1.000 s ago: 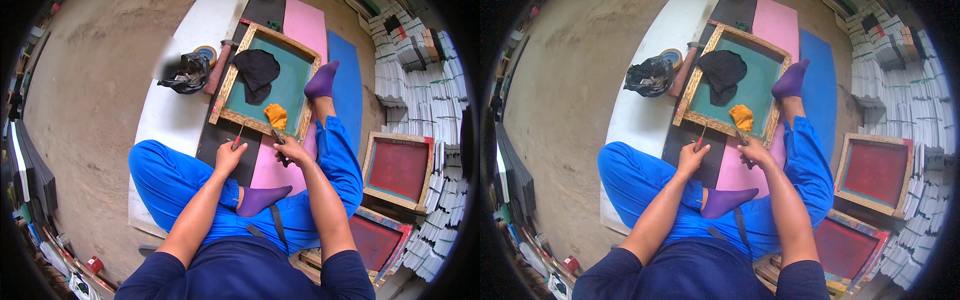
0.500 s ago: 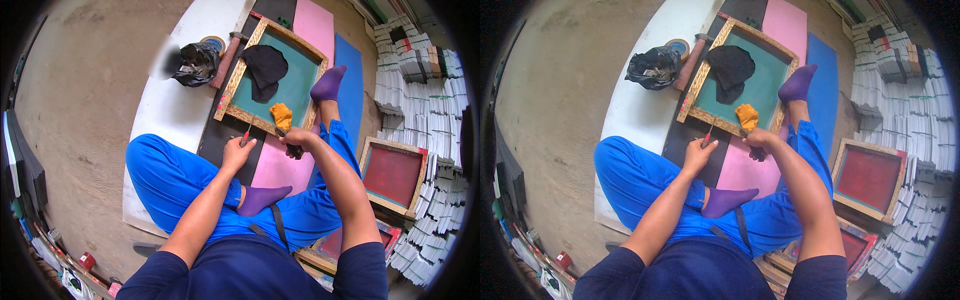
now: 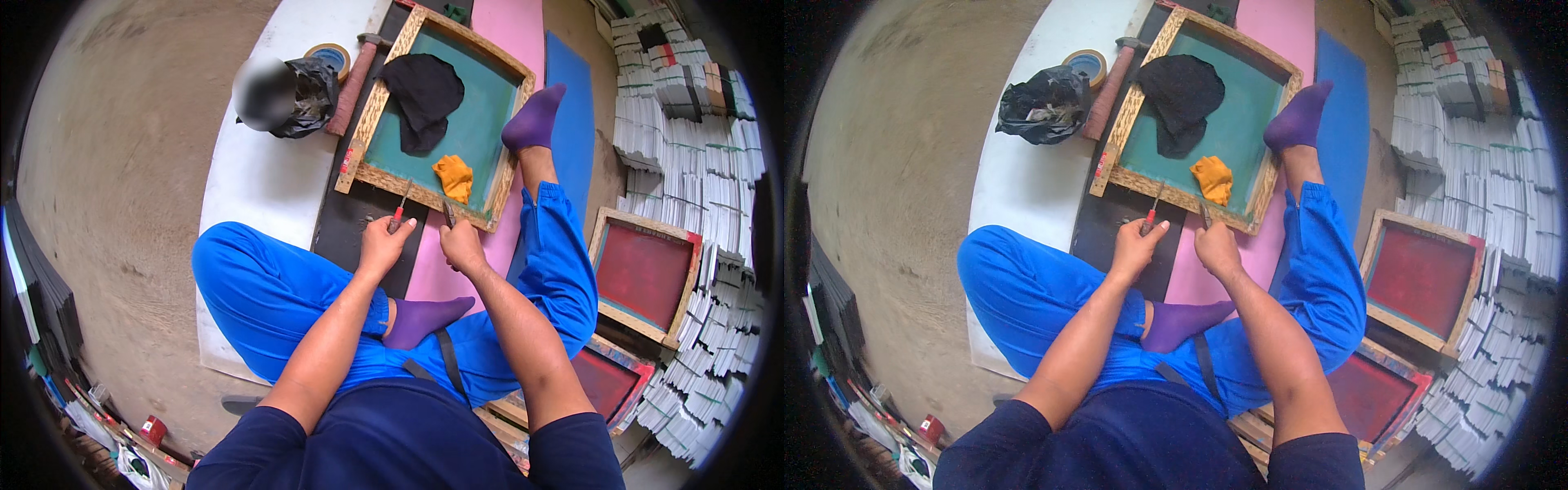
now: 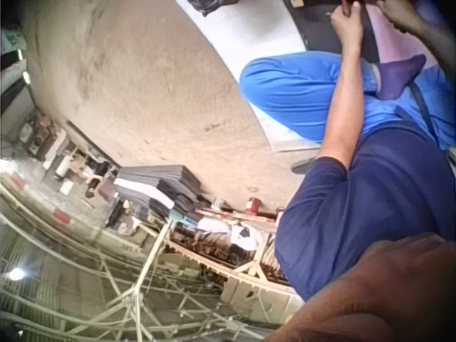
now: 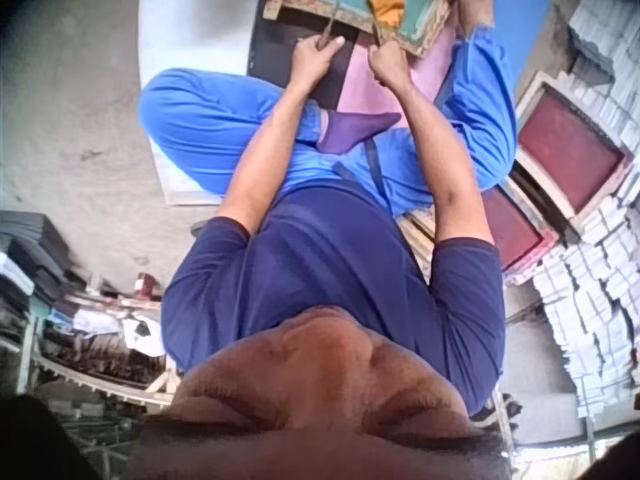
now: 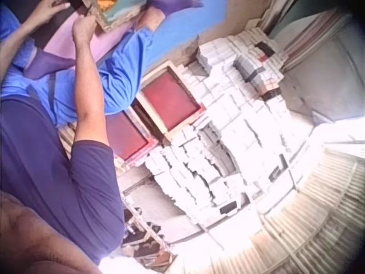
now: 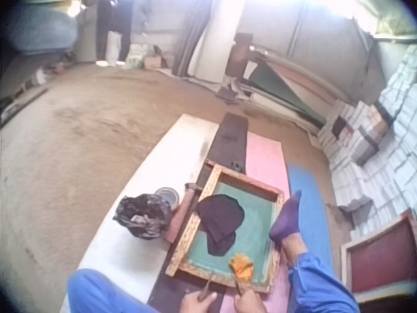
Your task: The person sits cross-legged on the floor and uses a red-handled tool and a knife to trim a black fabric piece placed on a wooden frame. The person repeatedly scrapes and cuts the fabric edge while holding it in place.
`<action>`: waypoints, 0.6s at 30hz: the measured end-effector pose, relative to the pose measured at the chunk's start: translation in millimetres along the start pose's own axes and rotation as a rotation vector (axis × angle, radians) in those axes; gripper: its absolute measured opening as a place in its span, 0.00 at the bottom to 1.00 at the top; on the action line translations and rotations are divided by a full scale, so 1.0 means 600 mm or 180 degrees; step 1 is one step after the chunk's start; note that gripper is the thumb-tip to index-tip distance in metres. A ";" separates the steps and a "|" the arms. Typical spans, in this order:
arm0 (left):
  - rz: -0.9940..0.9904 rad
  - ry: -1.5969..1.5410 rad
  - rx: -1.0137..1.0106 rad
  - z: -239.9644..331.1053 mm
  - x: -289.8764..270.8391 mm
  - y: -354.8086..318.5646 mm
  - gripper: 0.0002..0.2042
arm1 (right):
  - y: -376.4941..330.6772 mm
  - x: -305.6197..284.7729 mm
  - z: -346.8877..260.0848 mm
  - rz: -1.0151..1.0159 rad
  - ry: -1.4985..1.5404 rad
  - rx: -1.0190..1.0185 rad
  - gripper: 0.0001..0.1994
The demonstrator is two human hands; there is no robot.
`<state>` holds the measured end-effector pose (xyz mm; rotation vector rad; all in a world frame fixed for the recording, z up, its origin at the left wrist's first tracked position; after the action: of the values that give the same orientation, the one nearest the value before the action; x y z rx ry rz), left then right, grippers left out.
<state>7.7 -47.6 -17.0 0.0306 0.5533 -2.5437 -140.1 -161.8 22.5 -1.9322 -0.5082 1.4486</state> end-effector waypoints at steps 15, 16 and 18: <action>0.0029 0.0307 -0.0035 -0.002 -0.017 -0.003 0.21 | 0.016 0.066 0.039 0.0790 0.0895 -0.0718 0.11; 0.0041 0.0300 -0.0013 -0.003 -0.016 -0.004 0.21 | 0.028 0.069 0.054 0.0575 0.0950 -0.0760 0.10; 0.0057 0.0364 0.0042 -0.004 -0.020 -0.005 0.22 | 0.038 0.066 0.071 -0.0077 0.1303 -0.0606 0.08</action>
<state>16.1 -38.6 -16.3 0.1860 0.5775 -2.5399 -169.6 -140.2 -27.9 -2.2882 -0.4875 0.9768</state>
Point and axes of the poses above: each hand's wrist, its own y-axis towards the middle knuckle, its own x-axis out of the palm, z = x × y, the point moved 3 cm from there along y, towards the middle knuckle, and after that the axes turned 12 degrees about x, right-handed, at the moved point
